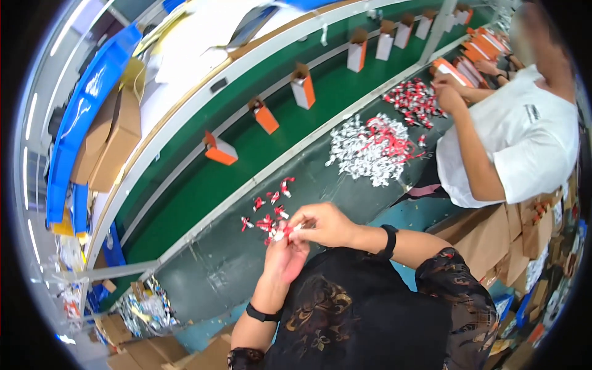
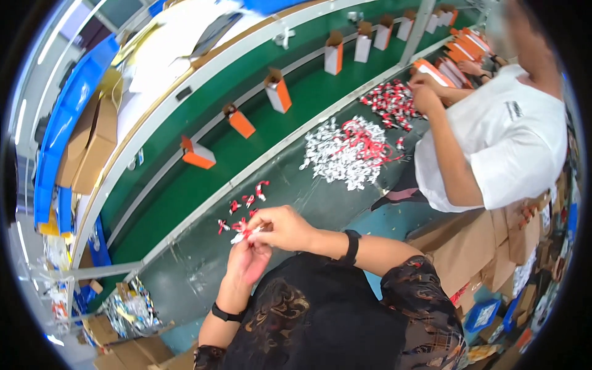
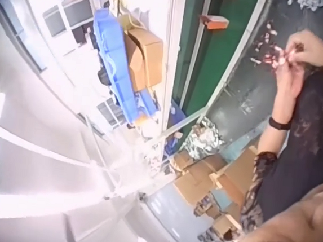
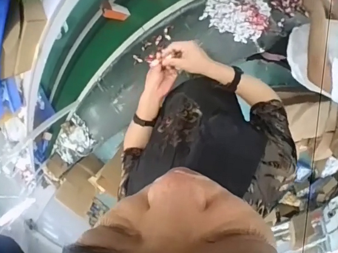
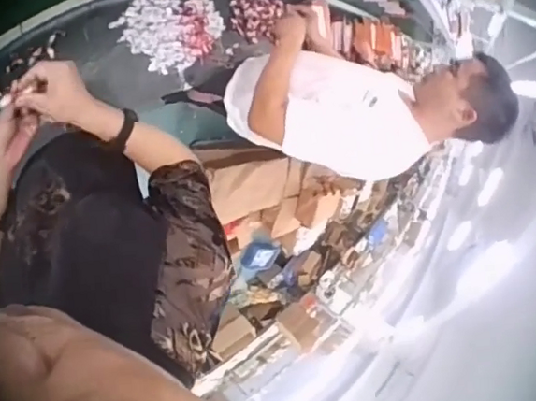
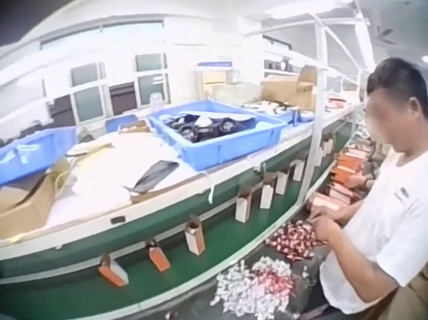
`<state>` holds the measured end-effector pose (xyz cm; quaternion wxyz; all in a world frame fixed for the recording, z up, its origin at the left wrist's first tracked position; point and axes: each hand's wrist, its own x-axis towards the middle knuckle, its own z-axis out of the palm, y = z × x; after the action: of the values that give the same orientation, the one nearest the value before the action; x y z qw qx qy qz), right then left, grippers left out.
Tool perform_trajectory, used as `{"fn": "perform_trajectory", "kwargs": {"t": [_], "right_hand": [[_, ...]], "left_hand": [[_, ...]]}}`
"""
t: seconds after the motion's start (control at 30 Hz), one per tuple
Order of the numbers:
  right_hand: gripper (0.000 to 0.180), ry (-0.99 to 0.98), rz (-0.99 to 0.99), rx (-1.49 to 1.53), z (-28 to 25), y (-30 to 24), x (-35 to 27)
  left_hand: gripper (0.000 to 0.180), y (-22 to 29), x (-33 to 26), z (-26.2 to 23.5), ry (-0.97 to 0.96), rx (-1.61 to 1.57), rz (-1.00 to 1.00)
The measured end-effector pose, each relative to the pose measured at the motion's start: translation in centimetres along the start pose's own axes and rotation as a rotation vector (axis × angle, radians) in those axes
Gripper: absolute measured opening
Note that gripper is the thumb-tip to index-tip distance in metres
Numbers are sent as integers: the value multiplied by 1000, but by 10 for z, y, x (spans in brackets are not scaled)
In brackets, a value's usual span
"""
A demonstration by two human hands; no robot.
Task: The person picks up red lanyards from the table and floor, gathers them into a bundle, and ties them together with a white string. They then walk to a box, pick up another bundle of red lanyards, and untie the white string holding it together.
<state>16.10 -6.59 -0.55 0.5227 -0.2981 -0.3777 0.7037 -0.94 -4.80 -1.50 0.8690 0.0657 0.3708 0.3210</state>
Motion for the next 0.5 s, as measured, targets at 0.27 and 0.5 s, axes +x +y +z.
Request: {"fn": "perform_trajectory", "kwargs": {"t": [0.27,0.5], "right_hand": [[29,25,-535,-1767,-37,61,-25],[47,-263,-430,-1988,-50,71,-59]], "left_hand": [[30,-34,24,-22,181,-59,-110],[25,-73,87,-47,316,99,-145]]}}
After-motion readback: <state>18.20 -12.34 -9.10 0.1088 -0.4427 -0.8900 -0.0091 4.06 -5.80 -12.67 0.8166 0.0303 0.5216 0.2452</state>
